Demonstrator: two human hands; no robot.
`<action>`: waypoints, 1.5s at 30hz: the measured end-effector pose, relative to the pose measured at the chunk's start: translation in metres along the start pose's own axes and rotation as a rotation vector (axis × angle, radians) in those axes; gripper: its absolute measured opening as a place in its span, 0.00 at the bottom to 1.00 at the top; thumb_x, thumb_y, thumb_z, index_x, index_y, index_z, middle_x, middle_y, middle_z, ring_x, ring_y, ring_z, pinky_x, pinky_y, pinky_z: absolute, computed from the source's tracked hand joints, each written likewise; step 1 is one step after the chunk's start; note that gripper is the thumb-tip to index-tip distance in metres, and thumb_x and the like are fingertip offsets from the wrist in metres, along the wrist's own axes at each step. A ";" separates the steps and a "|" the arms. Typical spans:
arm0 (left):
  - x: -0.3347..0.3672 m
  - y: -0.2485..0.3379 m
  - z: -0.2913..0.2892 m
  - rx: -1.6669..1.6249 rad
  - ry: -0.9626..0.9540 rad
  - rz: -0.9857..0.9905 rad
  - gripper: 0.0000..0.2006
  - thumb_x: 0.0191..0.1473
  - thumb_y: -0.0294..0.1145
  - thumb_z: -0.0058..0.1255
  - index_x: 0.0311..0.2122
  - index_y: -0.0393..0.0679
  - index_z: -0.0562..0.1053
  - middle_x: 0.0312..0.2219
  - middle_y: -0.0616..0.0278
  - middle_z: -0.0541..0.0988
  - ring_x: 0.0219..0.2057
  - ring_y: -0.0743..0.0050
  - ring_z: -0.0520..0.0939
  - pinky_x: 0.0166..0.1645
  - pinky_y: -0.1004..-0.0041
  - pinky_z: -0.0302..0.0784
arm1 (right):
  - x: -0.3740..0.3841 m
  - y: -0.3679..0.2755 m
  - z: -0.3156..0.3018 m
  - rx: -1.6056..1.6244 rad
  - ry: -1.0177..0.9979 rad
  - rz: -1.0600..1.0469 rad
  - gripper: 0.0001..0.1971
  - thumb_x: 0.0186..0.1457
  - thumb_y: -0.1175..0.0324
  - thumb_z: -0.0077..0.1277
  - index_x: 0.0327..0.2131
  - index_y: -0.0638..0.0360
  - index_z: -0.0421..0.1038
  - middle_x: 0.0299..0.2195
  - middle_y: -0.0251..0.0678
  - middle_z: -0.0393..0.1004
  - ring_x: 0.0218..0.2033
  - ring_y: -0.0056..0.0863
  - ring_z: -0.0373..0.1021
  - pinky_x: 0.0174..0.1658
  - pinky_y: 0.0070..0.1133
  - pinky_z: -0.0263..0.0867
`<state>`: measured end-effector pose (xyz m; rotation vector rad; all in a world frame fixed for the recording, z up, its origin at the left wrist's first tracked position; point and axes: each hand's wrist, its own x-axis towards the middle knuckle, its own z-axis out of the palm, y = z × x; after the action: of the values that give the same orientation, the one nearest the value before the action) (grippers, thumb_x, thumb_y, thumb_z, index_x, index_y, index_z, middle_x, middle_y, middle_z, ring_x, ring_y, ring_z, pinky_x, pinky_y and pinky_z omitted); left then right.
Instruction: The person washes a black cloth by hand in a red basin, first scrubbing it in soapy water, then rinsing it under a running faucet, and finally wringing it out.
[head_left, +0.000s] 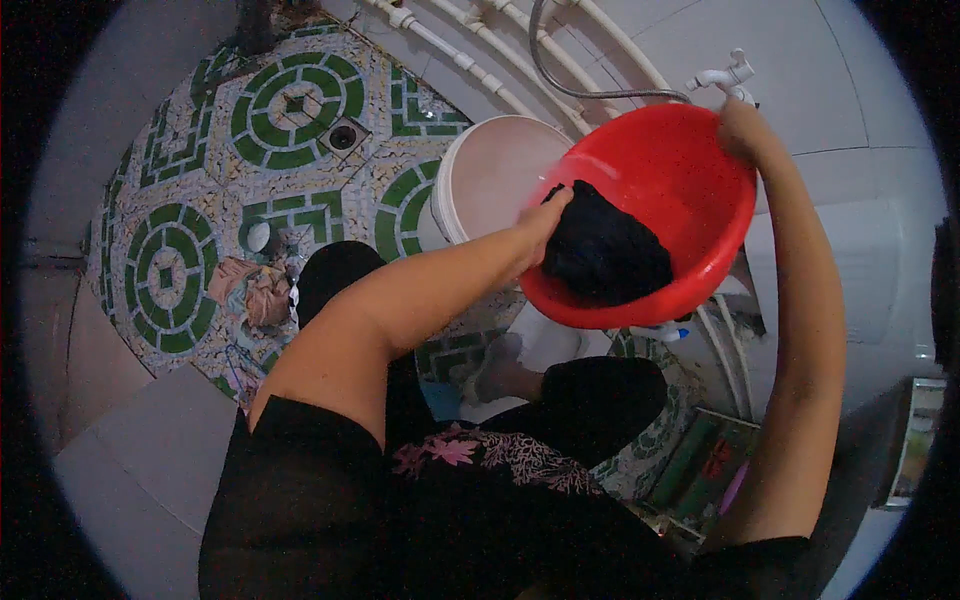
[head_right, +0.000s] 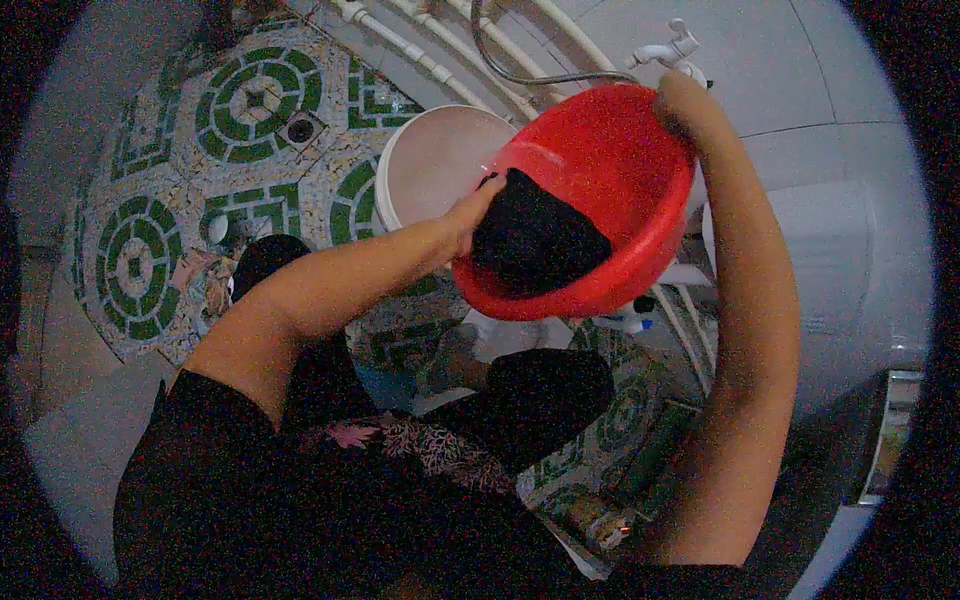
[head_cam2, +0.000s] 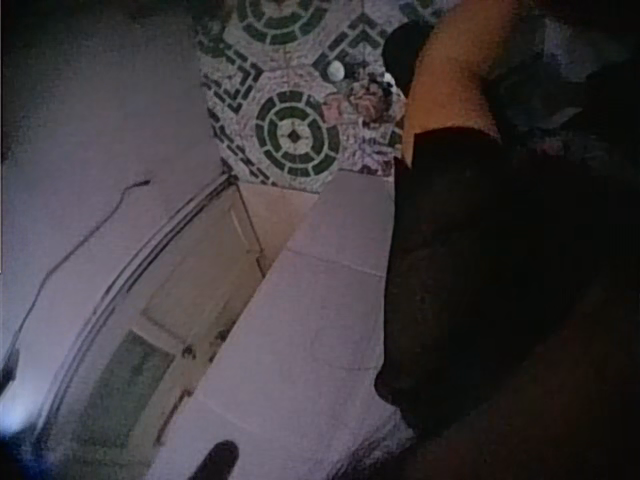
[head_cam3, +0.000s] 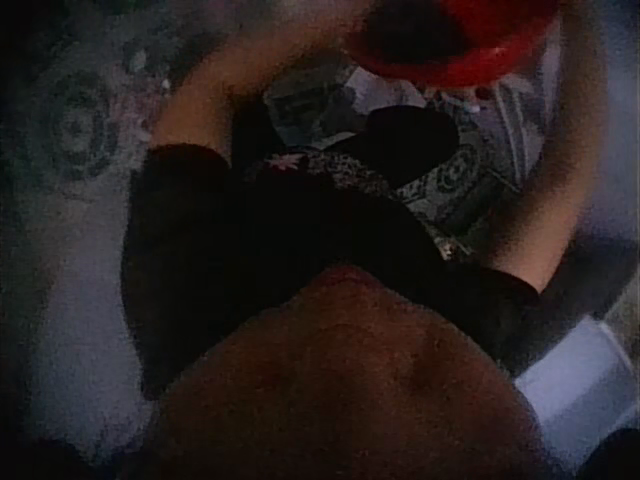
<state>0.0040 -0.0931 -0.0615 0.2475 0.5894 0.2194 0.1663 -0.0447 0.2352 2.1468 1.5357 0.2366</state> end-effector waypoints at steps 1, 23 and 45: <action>-0.003 0.003 0.000 0.018 0.041 0.025 0.31 0.50 0.56 0.42 0.52 0.42 0.65 0.47 0.53 0.71 0.47 0.58 0.73 0.54 0.60 0.64 | 0.006 -0.012 -0.007 -0.094 -0.066 0.042 0.13 0.44 0.77 0.39 0.34 0.66 0.70 0.33 0.54 0.72 0.35 0.49 0.70 0.38 0.34 0.66; -0.003 0.018 -0.005 0.026 0.126 0.114 0.34 0.49 0.54 0.47 0.51 0.33 0.62 0.44 0.50 0.72 0.43 0.58 0.76 0.48 0.63 0.72 | 0.008 -0.099 -0.041 -0.352 -0.060 0.021 0.16 0.51 0.67 0.41 0.43 0.55 0.72 0.42 0.41 0.73 0.42 0.39 0.71 0.44 0.34 0.66; -0.060 0.056 0.025 -0.137 -0.225 0.186 0.31 0.51 0.55 0.45 0.51 0.38 0.63 0.45 0.54 0.72 0.45 0.60 0.74 0.50 0.62 0.69 | -0.058 0.016 0.056 0.672 -0.092 0.126 0.15 0.46 0.70 0.53 0.38 0.68 0.70 0.33 0.43 0.75 0.31 0.30 0.72 0.35 0.27 0.68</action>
<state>-0.0379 -0.0607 0.0061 0.1914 0.3265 0.4050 0.1827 -0.1182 0.2024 2.7134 1.5743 -0.3919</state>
